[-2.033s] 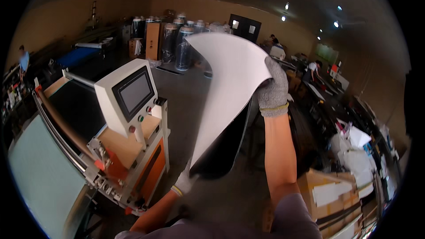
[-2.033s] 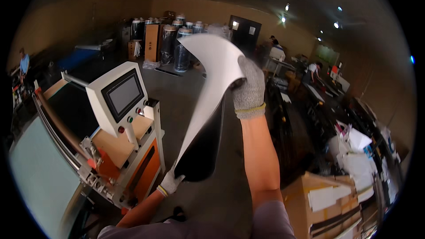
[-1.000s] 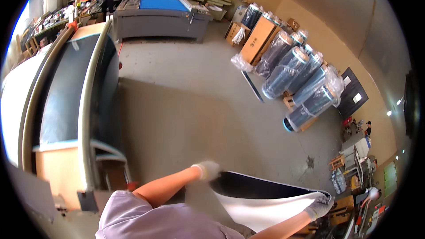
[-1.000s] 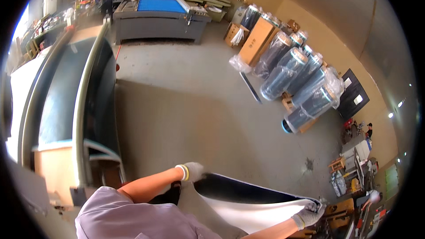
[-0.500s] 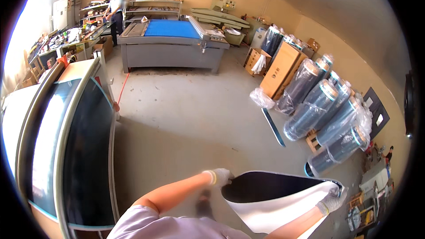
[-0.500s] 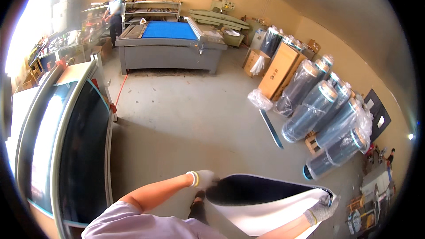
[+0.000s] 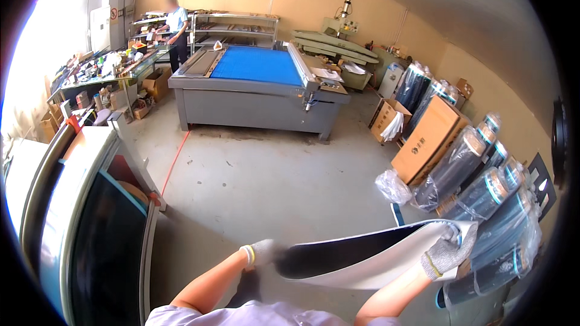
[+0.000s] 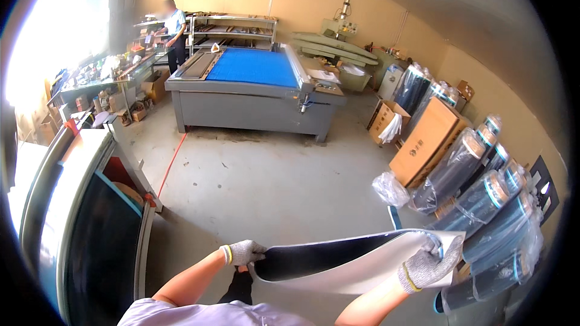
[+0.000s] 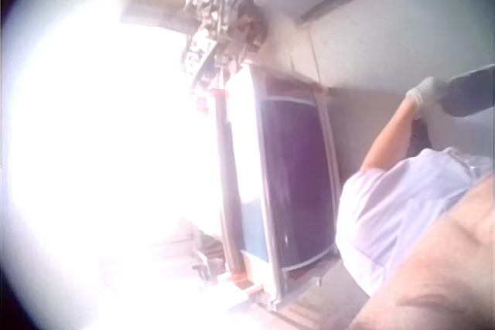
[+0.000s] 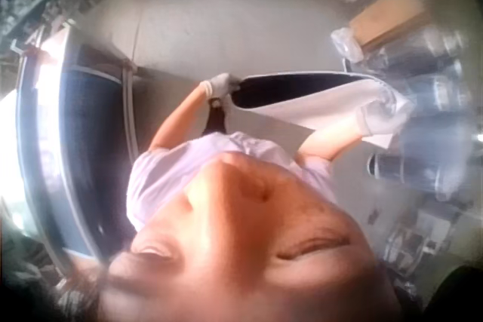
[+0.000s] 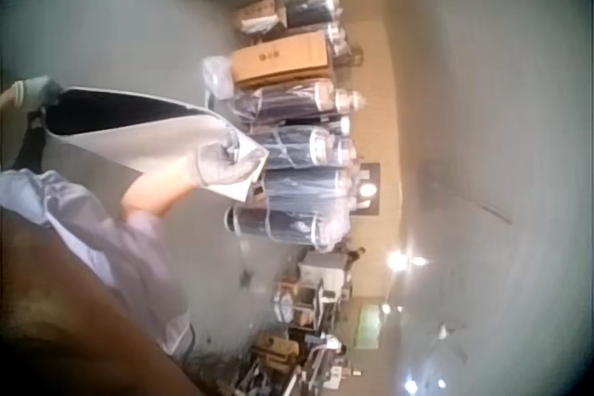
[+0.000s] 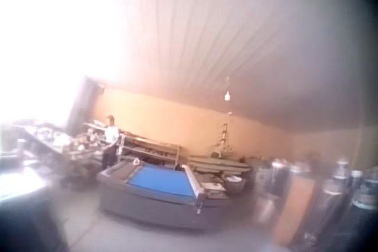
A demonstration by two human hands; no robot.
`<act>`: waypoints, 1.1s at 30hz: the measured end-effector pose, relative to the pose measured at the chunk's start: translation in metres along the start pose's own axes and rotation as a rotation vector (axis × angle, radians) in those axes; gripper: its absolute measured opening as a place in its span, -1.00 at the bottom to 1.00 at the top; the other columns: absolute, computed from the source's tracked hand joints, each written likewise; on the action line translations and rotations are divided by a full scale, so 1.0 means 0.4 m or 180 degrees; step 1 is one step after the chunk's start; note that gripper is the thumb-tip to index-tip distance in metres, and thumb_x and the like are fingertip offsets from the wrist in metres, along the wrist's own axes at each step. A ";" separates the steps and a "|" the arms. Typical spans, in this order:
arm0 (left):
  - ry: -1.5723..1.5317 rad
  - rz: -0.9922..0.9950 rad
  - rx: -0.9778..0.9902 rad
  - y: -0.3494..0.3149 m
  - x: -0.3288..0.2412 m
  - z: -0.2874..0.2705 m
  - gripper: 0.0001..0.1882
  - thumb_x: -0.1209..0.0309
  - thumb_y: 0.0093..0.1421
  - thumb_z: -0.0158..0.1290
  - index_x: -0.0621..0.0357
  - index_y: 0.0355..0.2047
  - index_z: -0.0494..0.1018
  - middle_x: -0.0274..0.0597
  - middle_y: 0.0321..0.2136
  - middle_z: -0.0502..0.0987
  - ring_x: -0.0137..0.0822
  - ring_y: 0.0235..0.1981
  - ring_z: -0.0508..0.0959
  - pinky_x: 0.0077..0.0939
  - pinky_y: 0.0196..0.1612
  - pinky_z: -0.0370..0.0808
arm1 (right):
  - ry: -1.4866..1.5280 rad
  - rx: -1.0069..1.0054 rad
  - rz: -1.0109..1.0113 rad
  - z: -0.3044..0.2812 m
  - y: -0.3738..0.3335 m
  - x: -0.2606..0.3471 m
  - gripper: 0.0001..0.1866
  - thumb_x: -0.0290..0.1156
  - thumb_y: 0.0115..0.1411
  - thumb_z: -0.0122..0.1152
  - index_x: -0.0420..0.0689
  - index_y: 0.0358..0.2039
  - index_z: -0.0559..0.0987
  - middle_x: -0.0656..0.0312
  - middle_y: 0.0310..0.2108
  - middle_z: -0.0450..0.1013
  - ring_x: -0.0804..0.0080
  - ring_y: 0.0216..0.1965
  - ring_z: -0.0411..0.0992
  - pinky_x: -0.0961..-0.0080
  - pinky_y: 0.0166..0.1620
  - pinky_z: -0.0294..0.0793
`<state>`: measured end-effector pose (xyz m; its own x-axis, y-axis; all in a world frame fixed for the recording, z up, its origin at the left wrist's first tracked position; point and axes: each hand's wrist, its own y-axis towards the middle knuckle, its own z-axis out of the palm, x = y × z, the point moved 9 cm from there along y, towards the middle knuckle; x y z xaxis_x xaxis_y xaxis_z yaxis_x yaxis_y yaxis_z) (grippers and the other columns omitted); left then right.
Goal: The person places a large dark sheet onto a cutting machine, operates the control panel to cut the sheet into strips, and then uses a utility knife to manually separate the cut pieces. The person handles the sheet and the resulting strips throughout the process.
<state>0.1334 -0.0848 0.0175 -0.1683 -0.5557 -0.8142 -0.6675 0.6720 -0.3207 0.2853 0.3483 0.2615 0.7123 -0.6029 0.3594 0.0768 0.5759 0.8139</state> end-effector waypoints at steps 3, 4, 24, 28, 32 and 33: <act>0.0088 0.0597 -0.0240 0.186 0.114 -0.217 -0.64 0.30 0.34 0.00 0.17 0.07 0.49 -0.04 -0.23 0.64 -0.21 -0.24 0.62 -0.31 -0.09 0.53 | -0.0098 -0.0065 0.0139 0.321 -0.034 -0.140 -0.48 -0.45 0.22 0.28 -0.36 0.16 0.40 -0.15 0.13 0.37 0.10 0.06 0.44 0.23 0.05 0.56; 0.0007 0.0655 -0.0329 0.243 0.137 -0.315 -0.65 0.30 0.34 0.00 0.17 0.07 0.49 -0.05 -0.23 0.64 -0.20 -0.23 0.62 -0.31 -0.08 0.53 | -0.0066 0.0123 -0.0071 0.436 -0.043 -0.195 -0.47 -0.45 0.21 0.28 -0.35 0.16 0.40 -0.16 0.13 0.37 0.10 0.06 0.44 0.22 0.04 0.56; -0.0562 0.0583 -0.0872 1.228 0.522 -1.764 -0.64 0.38 0.30 0.01 0.18 0.08 0.47 0.15 -0.22 0.60 -0.01 -0.22 0.62 -0.22 -0.09 0.50 | 0.3385 0.1228 0.2408 2.602 -0.282 -1.346 -0.67 -0.30 0.32 0.11 -0.26 -0.03 0.53 0.18 -0.39 0.54 0.42 -0.50 0.48 0.49 -0.42 0.51; -0.0602 0.1303 -0.1532 1.350 0.512 -2.055 -0.77 0.35 0.29 0.04 0.23 -0.14 0.50 0.11 -0.36 0.58 0.04 -0.41 0.60 -0.19 -0.25 0.53 | 0.3399 0.1579 0.2203 2.914 -0.309 -1.411 -0.73 -0.27 0.33 0.09 -0.24 -0.24 0.56 0.21 -0.50 0.48 0.48 -0.57 0.40 0.53 -0.50 0.42; -0.0877 0.1206 -0.1867 1.486 0.630 -2.313 -0.60 0.42 0.30 0.01 0.15 0.14 0.35 0.13 -0.20 0.58 0.07 -0.24 0.61 -0.20 -0.13 0.52 | 0.4492 0.2665 0.2203 3.302 -0.474 -1.484 -0.65 -0.24 0.38 0.02 -0.04 -0.57 0.47 0.45 -0.77 0.24 0.68 -0.79 0.09 0.67 -0.69 0.04; -0.0942 0.1229 -0.1919 1.536 0.677 -2.374 -0.52 0.44 0.32 -0.02 0.09 0.25 0.26 0.14 -0.13 0.57 0.10 -0.18 0.60 -0.20 -0.07 0.50 | 0.4197 0.2397 0.2201 3.388 -0.513 -1.530 -0.61 -0.24 0.38 0.01 0.03 -0.63 0.41 0.45 -0.79 0.18 0.66 -0.78 0.12 0.68 -0.68 0.09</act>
<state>-1.0111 -0.2876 0.0596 -0.3252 -0.1251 -0.9373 -0.8947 0.3617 0.2621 -1.1119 -0.1490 0.4932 0.5571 0.7080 0.4341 -0.5339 -0.0952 0.8402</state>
